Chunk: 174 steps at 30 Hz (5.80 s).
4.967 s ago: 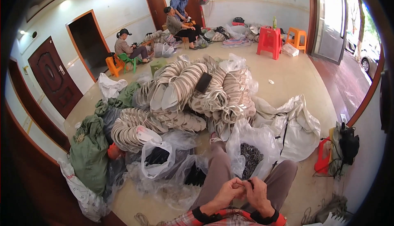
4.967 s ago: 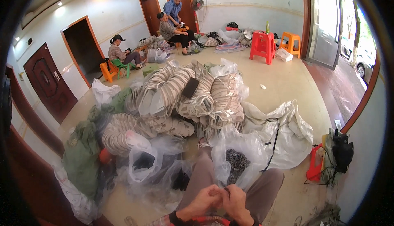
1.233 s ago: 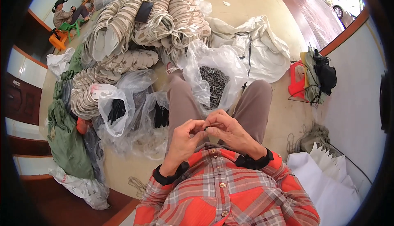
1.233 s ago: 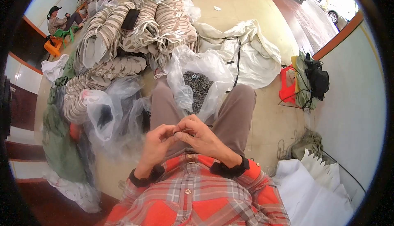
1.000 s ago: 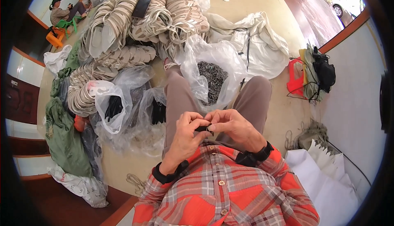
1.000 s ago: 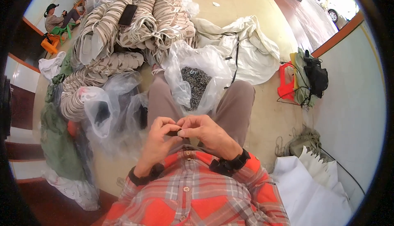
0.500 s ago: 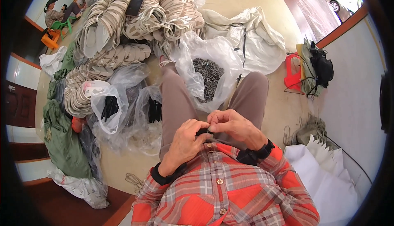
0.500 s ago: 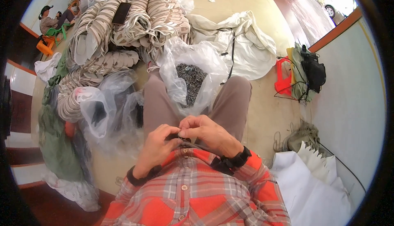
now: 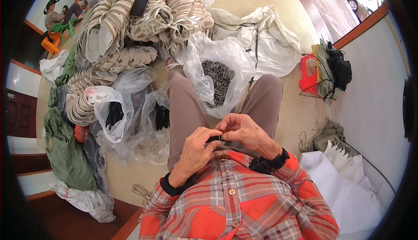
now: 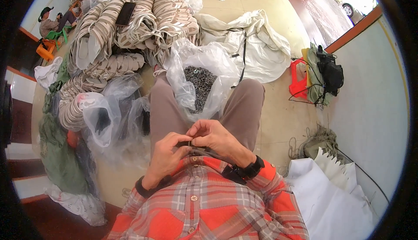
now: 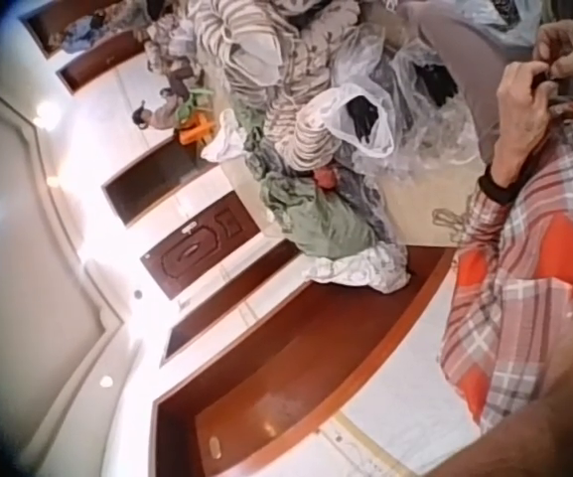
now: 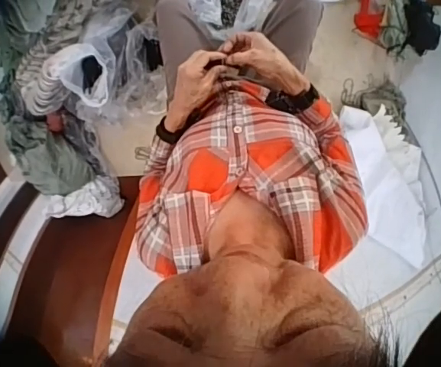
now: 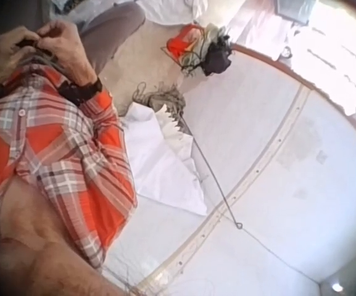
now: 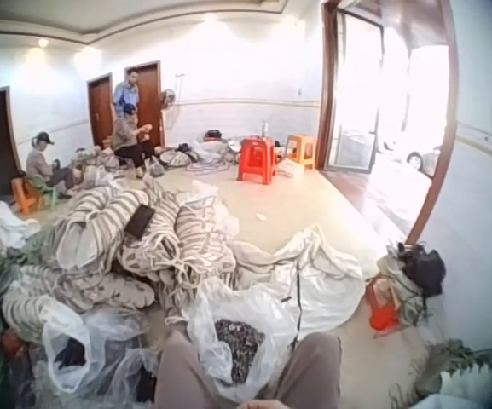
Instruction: Assembling black plastic buckles or fasteners onto shoe components while sitting in a factory setting.
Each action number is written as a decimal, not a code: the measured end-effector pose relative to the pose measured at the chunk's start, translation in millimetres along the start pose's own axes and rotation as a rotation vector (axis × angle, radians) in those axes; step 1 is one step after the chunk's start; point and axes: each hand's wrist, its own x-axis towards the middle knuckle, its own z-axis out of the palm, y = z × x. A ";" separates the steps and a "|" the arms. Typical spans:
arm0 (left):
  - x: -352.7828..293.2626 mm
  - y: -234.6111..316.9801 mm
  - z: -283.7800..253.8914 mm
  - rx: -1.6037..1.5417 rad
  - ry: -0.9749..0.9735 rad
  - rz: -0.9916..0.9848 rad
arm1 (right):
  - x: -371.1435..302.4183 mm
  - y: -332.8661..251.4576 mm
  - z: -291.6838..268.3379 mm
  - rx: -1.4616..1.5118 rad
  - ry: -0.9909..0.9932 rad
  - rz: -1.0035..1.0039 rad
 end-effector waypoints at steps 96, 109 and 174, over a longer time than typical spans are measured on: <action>-81.2 -418.4 -260.4 1.185 0.751 -1.002 | 100.8 32.0 61.8 -0.534 0.169 0.099; -34.3 -68.4 -100.5 0.706 0.083 0.456 | 69.5 -3.2 103.6 -1.503 -0.078 -0.970; 22.5 -47.7 -16.5 -1.167 0.020 -0.443 | 3.9 -2.6 3.1 -0.232 0.067 -0.085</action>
